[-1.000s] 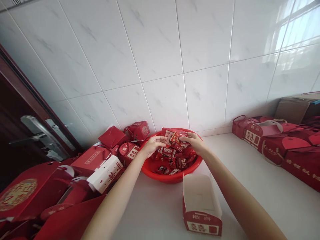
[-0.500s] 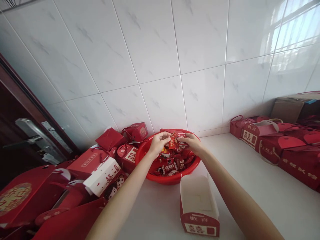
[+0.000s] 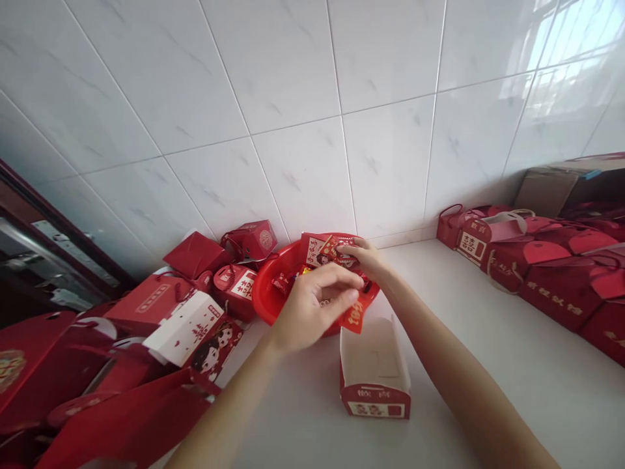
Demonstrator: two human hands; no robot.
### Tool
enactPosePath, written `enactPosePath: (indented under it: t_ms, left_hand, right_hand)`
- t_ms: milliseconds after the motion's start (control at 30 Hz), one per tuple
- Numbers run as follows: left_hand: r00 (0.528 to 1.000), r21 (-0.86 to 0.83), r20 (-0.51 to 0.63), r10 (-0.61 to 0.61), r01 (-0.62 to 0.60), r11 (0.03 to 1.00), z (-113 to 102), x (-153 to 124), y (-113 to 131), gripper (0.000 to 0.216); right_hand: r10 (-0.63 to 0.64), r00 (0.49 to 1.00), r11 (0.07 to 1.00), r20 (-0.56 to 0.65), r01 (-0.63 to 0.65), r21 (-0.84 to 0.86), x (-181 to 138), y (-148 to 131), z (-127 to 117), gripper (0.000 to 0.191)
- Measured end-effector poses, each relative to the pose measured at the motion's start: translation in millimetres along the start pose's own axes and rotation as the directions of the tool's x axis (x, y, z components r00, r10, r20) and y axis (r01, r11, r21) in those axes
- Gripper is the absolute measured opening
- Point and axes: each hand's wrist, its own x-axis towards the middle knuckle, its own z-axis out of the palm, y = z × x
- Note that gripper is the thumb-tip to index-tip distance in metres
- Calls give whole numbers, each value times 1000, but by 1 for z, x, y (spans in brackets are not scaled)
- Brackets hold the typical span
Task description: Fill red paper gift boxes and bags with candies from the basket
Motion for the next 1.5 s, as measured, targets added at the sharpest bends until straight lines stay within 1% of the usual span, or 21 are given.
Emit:
enactPosePath:
  t_ms: [100,233,333,433,500,567,600,667,733,767,800,867,933,967,1000,1067,1133,1300,1367,1433,1500]
  left_hand:
    - [991,153,128,30,-49,987,2,-14,9,18]
    - [970,338,226,-86,4,941,-3,-27,6,18]
    - [956,404,258,-141,26,915,-6,-36,-2,20]
    - [956,392,253,-148,39,919,-6,-41,-12,23]
    - [961,369,244,-131,32,929,-7,-41,-17,25]
    - [963,351,245,-111,19,936,-7,-41,-19,28]
    - [962,347,249,-108,16,938,-7,-40,-19,28]
    - [960,340,257,-111,18,940,-8,-39,-19,27]
    - [957,305,274,-91,4,952,-9,-38,-19,24]
    - [953,281,294,-73,-13,960,-10,-37,-20,22]
    - [946,258,318,-58,-28,966,-11,-37,-21,22]
    - [933,241,356,-55,-35,970,-13,-36,-24,23]
    - [926,262,366,-88,-12,965,-15,-36,-28,25]
    - [927,270,362,-101,0,963,-16,-36,-29,26]
    - [928,273,359,-106,4,962,-17,-36,-30,27]
    - [928,269,358,-102,2,963,-18,-36,-32,28]
    - [929,265,358,-94,-5,964,-18,-36,-32,27]
    - [927,281,367,-78,-30,959,-19,-36,-34,26]
    - [927,283,369,-73,-36,959,-20,-36,-35,26]
    - [926,276,370,-72,-36,960,-20,-36,-35,28]
    - [923,268,376,-83,-23,963,-20,-36,-33,30]
  right_hand:
    - [8,1000,1000,-3,-8,11,1,1,0,21]
    - [-9,1000,999,-21,10,33,1,2,1,25]
    - [-17,1000,997,7,17,81,-3,-3,4,28]
    - [-30,998,990,54,23,136,-14,-17,8,31]
    - [-51,993,990,110,37,133,-28,-32,9,34]
    - [-70,978,995,198,56,78,-46,-52,8,35]
    - [-74,964,997,255,69,29,-57,-62,7,34]
    - [-55,913,986,404,113,-121,-80,-83,5,31]
    - [31,832,929,554,181,-324,-102,-100,5,30]
    - [86,799,869,596,232,-437,-111,-106,5,28]
    - [135,779,785,612,292,-546,-120,-109,5,25]
    - [205,782,566,589,396,-723,-134,-111,7,20]
    - [241,801,366,548,448,-816,-142,-108,10,18]
    - [256,806,301,534,458,-836,-145,-105,12,16]
    - [265,811,261,522,461,-848,-147,-103,14,13]
    - [273,818,237,507,454,-859,-148,-99,19,9]
    - [282,819,239,500,445,-863,-149,-97,24,11]
    - [350,789,164,505,480,-862,-151,-98,30,17]
    - [368,784,154,500,479,-864,-152,-98,30,20]
    - [355,787,156,504,481,-862,-152,-99,28,20]
    - [304,799,158,519,495,-855,-152,-102,23,18]
